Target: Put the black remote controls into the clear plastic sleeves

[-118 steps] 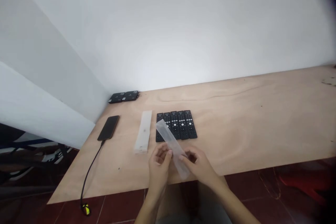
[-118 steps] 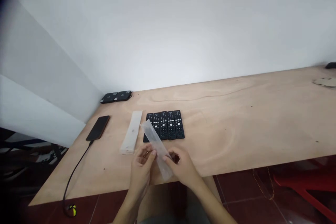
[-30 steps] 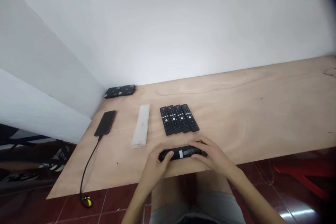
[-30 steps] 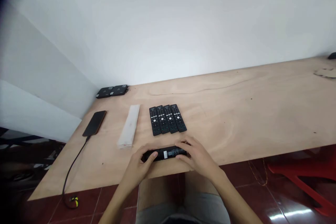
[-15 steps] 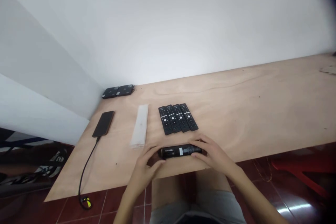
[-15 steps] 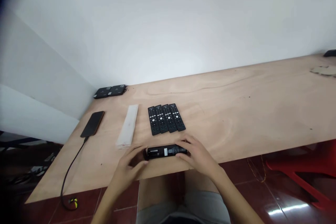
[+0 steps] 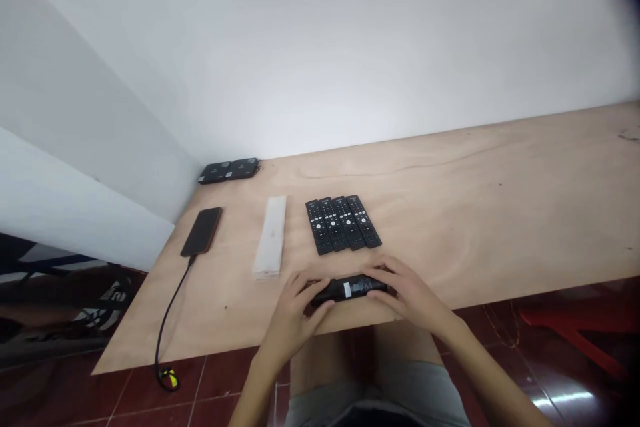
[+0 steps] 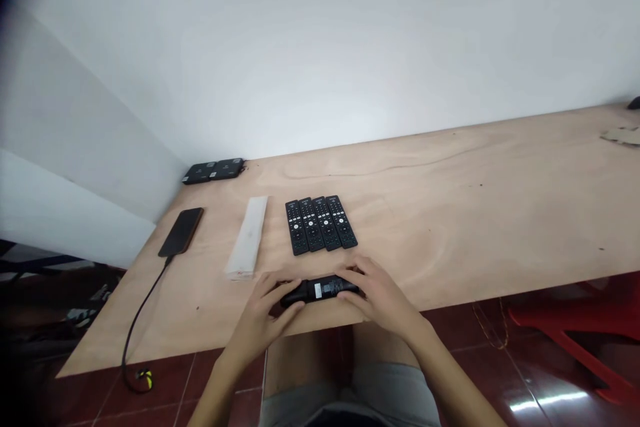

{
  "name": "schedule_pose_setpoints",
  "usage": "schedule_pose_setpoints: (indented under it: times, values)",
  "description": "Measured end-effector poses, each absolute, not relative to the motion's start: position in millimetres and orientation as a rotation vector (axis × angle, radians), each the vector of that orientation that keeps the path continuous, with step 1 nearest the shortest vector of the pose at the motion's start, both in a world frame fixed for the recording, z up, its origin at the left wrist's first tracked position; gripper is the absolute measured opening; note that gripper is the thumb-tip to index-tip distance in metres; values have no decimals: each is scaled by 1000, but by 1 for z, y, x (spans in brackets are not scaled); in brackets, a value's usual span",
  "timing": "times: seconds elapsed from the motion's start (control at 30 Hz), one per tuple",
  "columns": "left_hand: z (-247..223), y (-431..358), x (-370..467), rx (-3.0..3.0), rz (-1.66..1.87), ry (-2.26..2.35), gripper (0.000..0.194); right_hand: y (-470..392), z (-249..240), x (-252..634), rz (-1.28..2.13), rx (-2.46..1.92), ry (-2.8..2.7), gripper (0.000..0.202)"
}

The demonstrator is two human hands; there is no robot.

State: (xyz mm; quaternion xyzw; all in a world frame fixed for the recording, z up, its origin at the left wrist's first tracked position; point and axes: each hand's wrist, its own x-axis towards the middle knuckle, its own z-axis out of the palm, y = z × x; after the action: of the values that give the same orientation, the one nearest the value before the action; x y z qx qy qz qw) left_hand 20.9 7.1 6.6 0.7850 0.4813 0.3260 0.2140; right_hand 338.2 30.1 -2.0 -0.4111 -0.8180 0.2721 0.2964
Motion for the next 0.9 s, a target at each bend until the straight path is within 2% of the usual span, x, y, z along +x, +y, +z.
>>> schedule_pose_setpoints:
  times: [0.9]
  values:
    - [13,8,-3,1976,834,1363,30,32,0,337,727,-1085,-2184,43]
